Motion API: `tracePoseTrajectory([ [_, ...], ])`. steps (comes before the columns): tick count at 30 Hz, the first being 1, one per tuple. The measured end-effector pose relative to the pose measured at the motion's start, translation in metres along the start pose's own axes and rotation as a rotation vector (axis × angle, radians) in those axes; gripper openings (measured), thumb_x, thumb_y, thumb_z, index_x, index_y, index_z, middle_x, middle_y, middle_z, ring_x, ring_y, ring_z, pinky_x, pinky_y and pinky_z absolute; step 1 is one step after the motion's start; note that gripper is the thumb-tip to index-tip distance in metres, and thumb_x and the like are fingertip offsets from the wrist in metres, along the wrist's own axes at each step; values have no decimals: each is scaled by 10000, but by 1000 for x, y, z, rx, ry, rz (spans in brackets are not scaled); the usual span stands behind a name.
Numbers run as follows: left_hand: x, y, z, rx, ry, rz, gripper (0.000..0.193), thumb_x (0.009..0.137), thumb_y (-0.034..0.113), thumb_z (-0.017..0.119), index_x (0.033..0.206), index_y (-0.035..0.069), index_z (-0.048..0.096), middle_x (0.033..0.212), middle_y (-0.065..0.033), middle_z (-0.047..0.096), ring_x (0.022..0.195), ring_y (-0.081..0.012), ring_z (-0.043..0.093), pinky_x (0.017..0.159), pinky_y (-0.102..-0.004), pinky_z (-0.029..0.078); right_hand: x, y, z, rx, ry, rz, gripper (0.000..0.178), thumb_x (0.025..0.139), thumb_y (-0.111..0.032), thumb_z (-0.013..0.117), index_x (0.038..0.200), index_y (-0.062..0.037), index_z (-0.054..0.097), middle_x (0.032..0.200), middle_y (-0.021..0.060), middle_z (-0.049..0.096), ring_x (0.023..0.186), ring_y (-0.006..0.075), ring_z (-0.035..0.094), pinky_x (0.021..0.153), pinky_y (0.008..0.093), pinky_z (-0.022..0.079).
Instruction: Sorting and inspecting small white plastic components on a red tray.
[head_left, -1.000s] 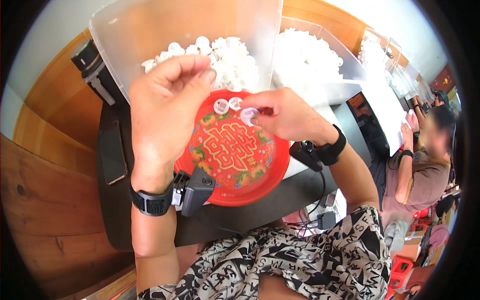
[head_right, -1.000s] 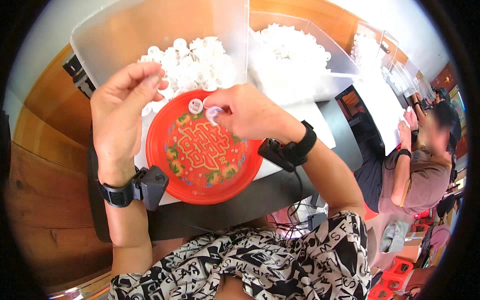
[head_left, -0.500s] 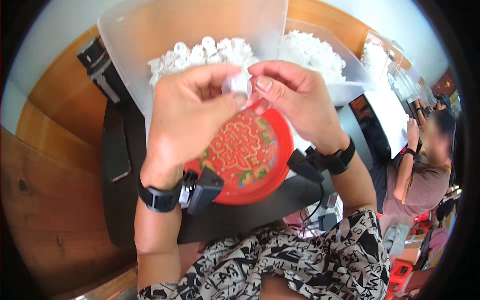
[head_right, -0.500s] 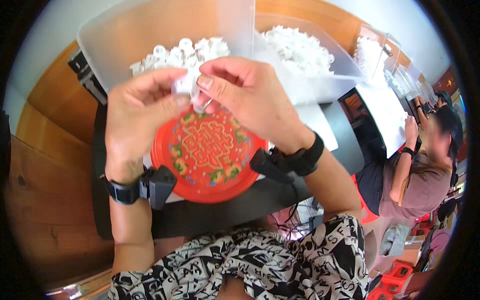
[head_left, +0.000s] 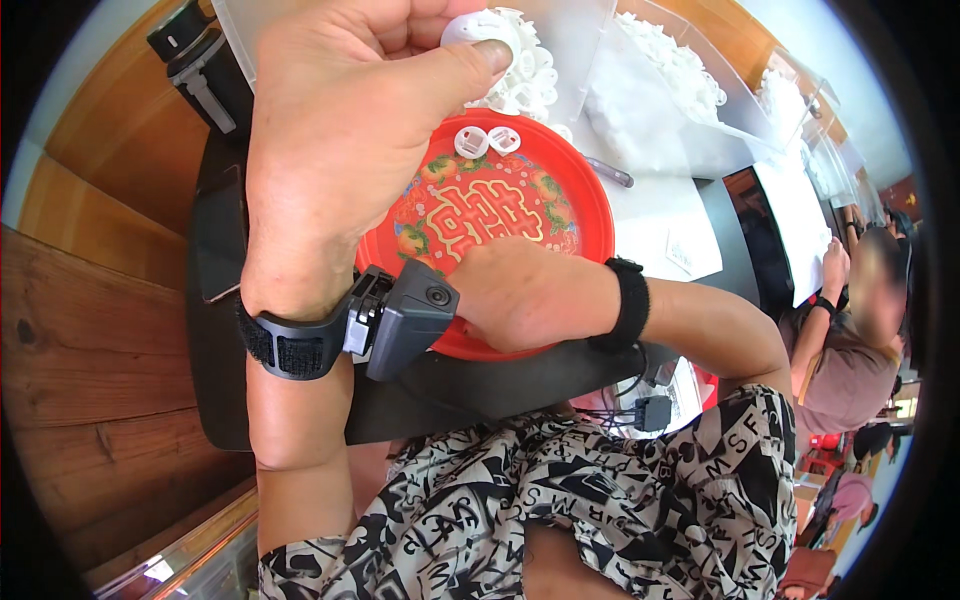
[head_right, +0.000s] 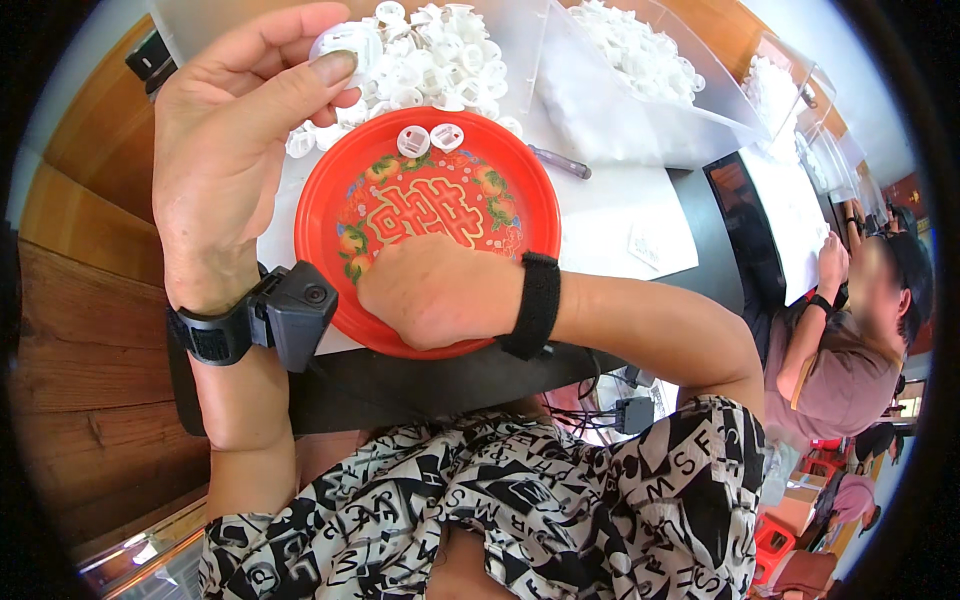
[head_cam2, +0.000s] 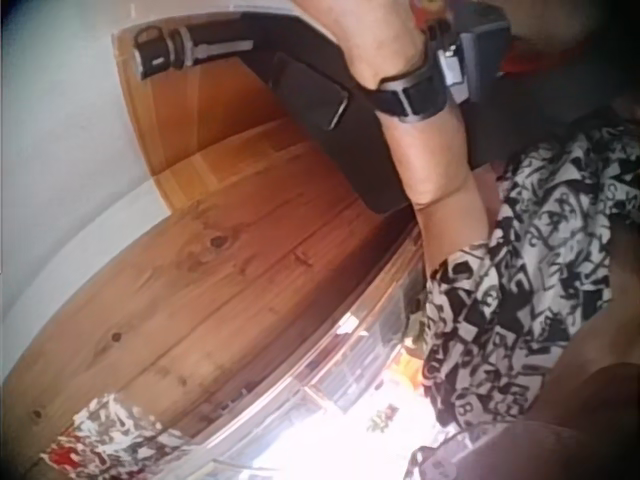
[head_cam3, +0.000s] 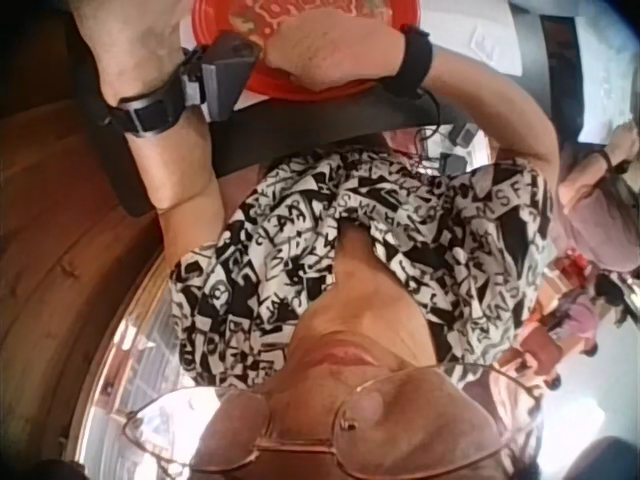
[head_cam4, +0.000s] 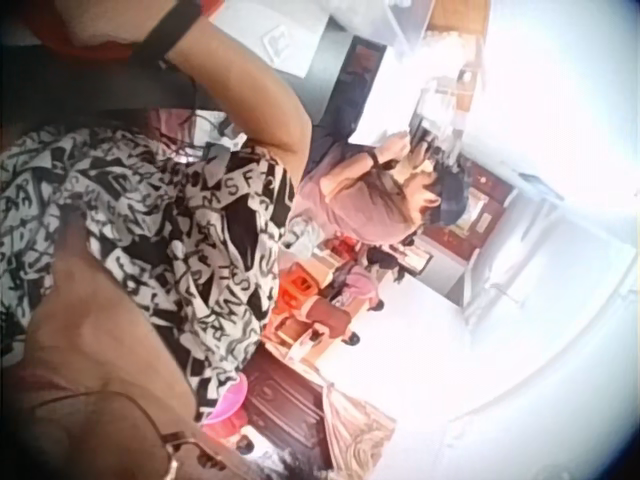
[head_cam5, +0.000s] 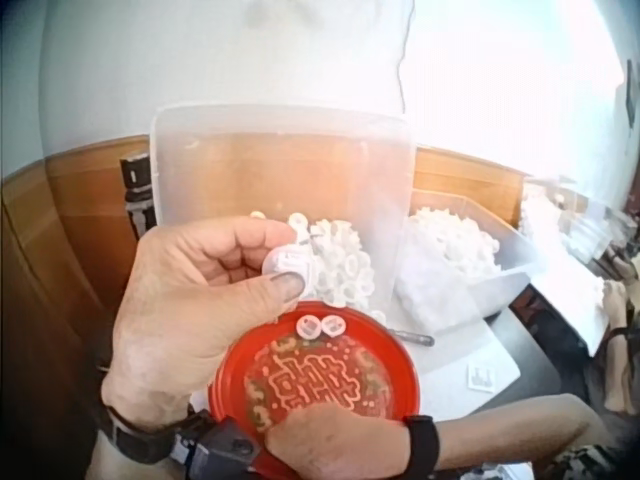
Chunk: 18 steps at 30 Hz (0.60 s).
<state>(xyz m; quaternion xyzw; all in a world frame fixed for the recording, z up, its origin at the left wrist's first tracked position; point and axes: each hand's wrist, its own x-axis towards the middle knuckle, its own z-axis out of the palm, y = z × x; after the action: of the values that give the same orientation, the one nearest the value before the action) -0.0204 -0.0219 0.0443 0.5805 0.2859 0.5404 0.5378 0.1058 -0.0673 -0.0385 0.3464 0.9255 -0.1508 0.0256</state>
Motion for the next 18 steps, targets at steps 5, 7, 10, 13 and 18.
tracePoseTrajectory([
  [5, 1, -17, -14, 22, -58, 105, 282, 757, -54, 609, 1037, -73, 585, 823, -107, 633, 697, -130, 598, 632, -226, 485, 3, -5, 6, -107, 67, -52, 137, 693, -87, 540, 714, 27, 611, 661, 172, 603, 650, 298, 629, 533, 390, 496],
  [7, 4, -20, -16, 73, -101, 155, 300, 761, 19, 632, 1050, -53, 593, 830, -88, 632, 701, -143, 589, 641, -238, 453, 3, -5, 5, -107, 53, -58, 131, 696, -88, 538, 709, 19, 613, 659, 167, 604, 648, 290, 631, 525, 387, 496],
  [10, 4, -15, -10, 75, -111, 141, 298, 762, 18, 630, 1050, -52, 594, 827, -90, 631, 703, -144, 589, 643, -242, 456, 4, -3, 8, -152, 124, -62, 121, 698, -86, 547, 716, 9, 620, 663, 153, 607, 648, 290, 631, 527, 376, 496],
  [13, 4, -12, -10, 87, -108, 146, 294, 763, 4, 625, 1049, -52, 593, 845, -92, 630, 714, -141, 588, 662, -245, 468, 9, -7, 7, -177, 81, -45, 114, 696, -90, 559, 727, -4, 629, 678, 140, 614, 650, 271, 633, 528, 367, 497],
  [18, 10, -20, -11, 54, -77, 131, 304, 759, -42, 605, 1061, -64, 580, 908, -97, 614, 778, -135, 580, 708, -258, 492, 14, -1, 16, -250, 142, -86, 106, 696, -93, 569, 739, -29, 641, 733, 117, 628, 674, 232, 639, 520, 347, 487],
])
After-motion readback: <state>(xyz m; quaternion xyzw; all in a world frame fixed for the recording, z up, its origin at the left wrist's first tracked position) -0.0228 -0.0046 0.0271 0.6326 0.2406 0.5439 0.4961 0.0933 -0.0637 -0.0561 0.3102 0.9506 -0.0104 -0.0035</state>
